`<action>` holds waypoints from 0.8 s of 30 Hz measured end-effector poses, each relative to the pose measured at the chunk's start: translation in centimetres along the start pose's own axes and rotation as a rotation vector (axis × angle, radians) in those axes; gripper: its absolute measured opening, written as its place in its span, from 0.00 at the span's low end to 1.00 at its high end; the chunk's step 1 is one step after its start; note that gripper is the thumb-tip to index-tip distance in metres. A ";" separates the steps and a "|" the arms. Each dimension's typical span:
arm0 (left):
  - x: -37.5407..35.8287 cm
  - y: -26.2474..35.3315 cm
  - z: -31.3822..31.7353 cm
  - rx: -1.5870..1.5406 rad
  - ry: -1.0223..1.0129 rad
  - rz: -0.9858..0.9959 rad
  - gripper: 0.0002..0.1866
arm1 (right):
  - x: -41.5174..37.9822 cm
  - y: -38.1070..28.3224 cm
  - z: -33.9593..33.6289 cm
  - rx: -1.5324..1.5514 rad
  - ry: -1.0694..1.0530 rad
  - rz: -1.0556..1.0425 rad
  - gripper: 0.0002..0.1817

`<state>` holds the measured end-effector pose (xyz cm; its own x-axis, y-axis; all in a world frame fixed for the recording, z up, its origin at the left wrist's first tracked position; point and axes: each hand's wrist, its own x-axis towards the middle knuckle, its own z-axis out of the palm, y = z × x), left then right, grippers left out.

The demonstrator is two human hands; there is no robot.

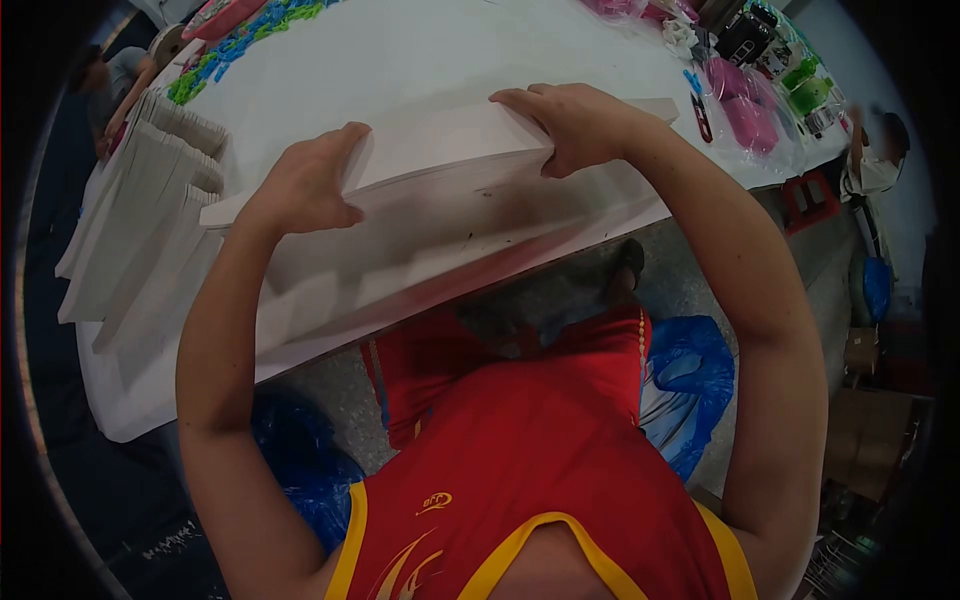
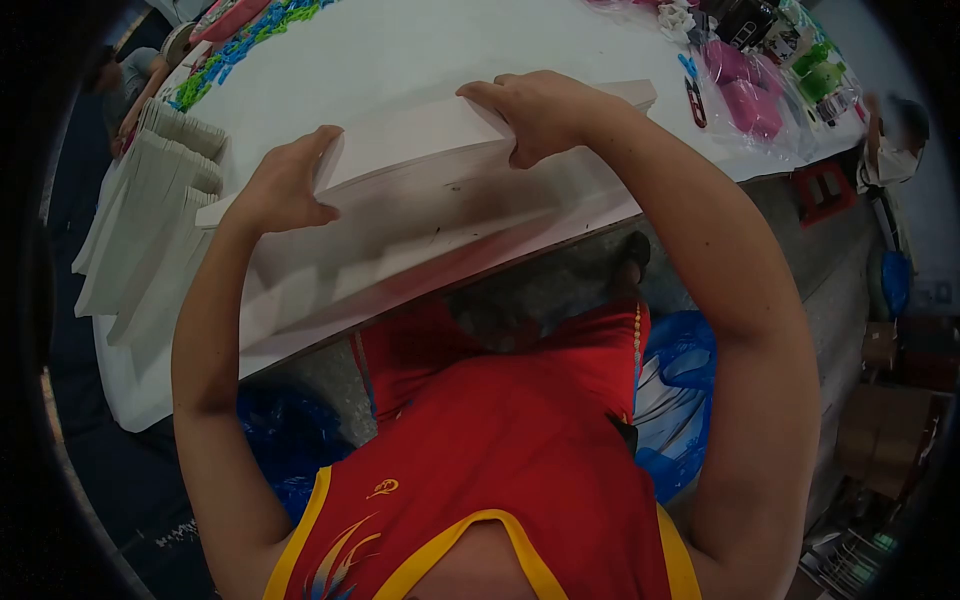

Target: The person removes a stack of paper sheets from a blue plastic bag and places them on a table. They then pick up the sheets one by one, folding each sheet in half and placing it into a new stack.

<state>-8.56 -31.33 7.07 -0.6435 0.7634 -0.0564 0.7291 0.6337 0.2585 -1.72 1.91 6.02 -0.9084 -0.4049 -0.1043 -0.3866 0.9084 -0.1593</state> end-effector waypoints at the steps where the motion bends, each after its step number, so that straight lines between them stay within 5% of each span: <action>1: -0.1 0.0 0.1 0.016 0.021 0.005 0.46 | -0.1 -0.2 0.0 -0.012 0.005 0.011 0.55; 17: -1.9 -0.1 -1.3 -0.006 0.025 0.044 0.53 | -2.1 2.4 -1.3 -0.045 0.039 0.069 0.59; 24: -7.8 -4.9 -3.3 -0.003 0.075 -0.264 0.53 | -7.4 7.5 -2.7 -0.121 -0.012 0.294 0.51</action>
<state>-7.85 -40.82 9.48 -0.8269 0.5601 -0.0504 0.5331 0.8093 0.2469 1.64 12.01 8.27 -0.9824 -0.1232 -0.1404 -0.1241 0.9923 -0.0024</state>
